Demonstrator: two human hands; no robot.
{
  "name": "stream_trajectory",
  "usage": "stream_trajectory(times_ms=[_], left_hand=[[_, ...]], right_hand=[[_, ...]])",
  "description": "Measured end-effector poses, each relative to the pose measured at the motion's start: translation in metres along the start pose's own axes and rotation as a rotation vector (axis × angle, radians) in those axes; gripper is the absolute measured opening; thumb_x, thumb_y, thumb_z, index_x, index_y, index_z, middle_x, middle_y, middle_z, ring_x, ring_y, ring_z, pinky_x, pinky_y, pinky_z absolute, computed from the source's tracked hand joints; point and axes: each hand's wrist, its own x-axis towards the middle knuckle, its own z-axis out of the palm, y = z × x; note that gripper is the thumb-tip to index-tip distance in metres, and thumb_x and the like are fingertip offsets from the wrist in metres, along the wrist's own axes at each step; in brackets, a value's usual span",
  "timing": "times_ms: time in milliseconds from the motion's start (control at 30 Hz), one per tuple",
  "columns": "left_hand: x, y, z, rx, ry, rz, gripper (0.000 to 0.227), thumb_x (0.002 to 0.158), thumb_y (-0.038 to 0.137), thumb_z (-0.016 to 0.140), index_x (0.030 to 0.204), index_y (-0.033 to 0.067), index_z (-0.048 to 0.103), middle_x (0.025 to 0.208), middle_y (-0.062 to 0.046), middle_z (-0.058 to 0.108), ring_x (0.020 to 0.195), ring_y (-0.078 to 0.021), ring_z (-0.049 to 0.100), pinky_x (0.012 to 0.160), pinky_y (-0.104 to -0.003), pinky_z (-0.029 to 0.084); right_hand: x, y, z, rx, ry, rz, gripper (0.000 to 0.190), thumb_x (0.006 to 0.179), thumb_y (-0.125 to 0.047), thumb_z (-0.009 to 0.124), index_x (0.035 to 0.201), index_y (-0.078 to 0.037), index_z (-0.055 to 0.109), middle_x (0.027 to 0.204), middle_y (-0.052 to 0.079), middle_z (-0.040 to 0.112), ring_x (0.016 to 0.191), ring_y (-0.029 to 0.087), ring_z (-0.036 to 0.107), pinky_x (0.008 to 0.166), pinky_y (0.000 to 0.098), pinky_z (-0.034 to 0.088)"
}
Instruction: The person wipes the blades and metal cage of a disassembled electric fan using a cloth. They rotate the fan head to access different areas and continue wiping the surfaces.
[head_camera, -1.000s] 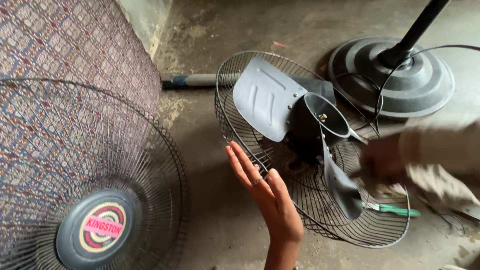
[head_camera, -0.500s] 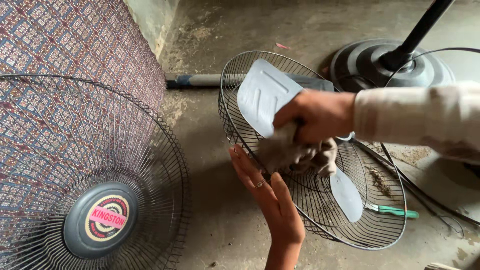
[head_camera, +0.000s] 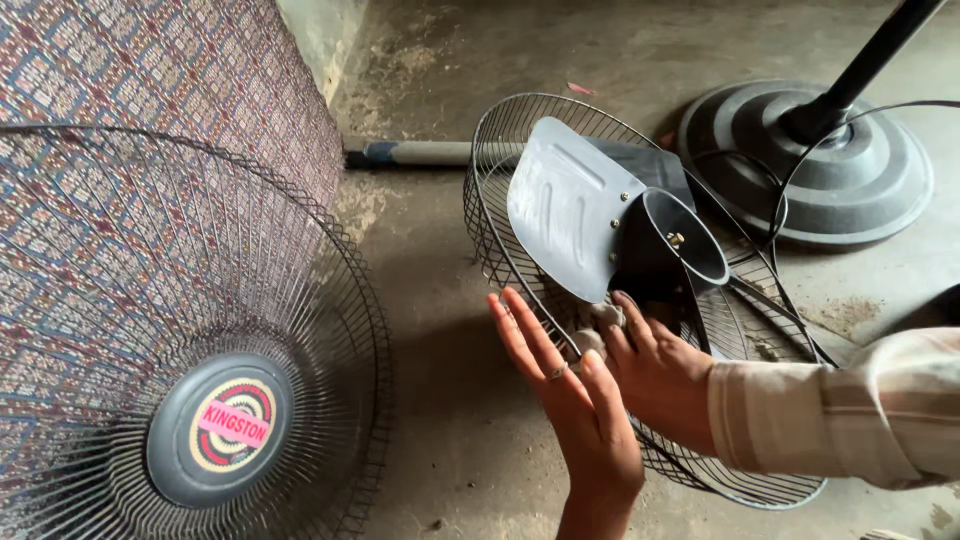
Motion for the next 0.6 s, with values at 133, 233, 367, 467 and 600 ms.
stream_trajectory(times_ms=[133,233,367,467,600], left_hand=[[0.001,-0.001,-0.001,-0.033,0.017,-0.012,0.071,0.111,0.031,0.030,0.166,-0.0041,0.003,0.177,-0.028,-0.007,0.166,-0.0435,0.004,0.131,-0.054,0.009],[0.003,0.003,-0.001,-0.016,0.013,0.002,0.071,0.112,0.033,0.029,0.167,-0.0029,0.003,0.177,-0.028,-0.007,0.166,-0.0440,0.005,0.131,-0.056,0.010],[0.004,0.010,-0.011,0.051,-0.005,-0.074,0.079,0.103,0.032,0.044,0.166,0.0006,0.009,0.174,-0.027,0.001,0.163,-0.0433,0.011,0.128,-0.057,0.014],[0.024,0.008,-0.024,0.105,0.013,-0.100,0.088,0.093,0.029,0.060,0.164,0.0033,0.017,0.171,-0.025,0.014,0.160,-0.0416,0.020,0.127,-0.057,0.017],[0.076,0.001,-0.036,0.074,0.001,-0.071,0.094,0.089,0.025,0.067,0.165,0.0036,0.016,0.169,-0.024,0.017,0.159,-0.0416,0.020,0.127,-0.056,0.016]], right_hand=[[-0.006,-0.006,0.008,0.005,0.156,0.084,0.063,0.074,-0.021,0.061,0.131,0.005,0.060,0.135,0.025,0.058,0.127,0.048,0.056,0.105,0.0555,0.041],[-0.002,-0.005,0.016,-0.059,-0.061,-0.038,0.058,0.083,-0.022,0.060,0.131,0.011,0.055,0.137,0.035,0.055,0.126,0.055,0.053,0.110,0.0656,0.043],[-0.004,-0.008,0.027,-0.015,-0.084,-0.010,0.063,0.085,-0.023,0.060,0.137,0.011,0.050,0.136,0.038,0.054,0.123,0.059,0.055,0.093,0.0549,0.053],[-0.014,-0.002,0.034,-0.001,-0.126,-0.041,0.060,0.087,-0.014,0.061,0.140,0.011,0.045,0.129,0.032,0.058,0.113,0.047,0.062,0.084,0.0450,0.059],[-0.027,0.020,0.046,0.188,-0.204,-0.026,0.066,0.086,-0.003,0.063,0.145,0.008,0.037,0.126,0.026,0.057,0.110,0.036,0.065,0.067,0.0311,0.062]])
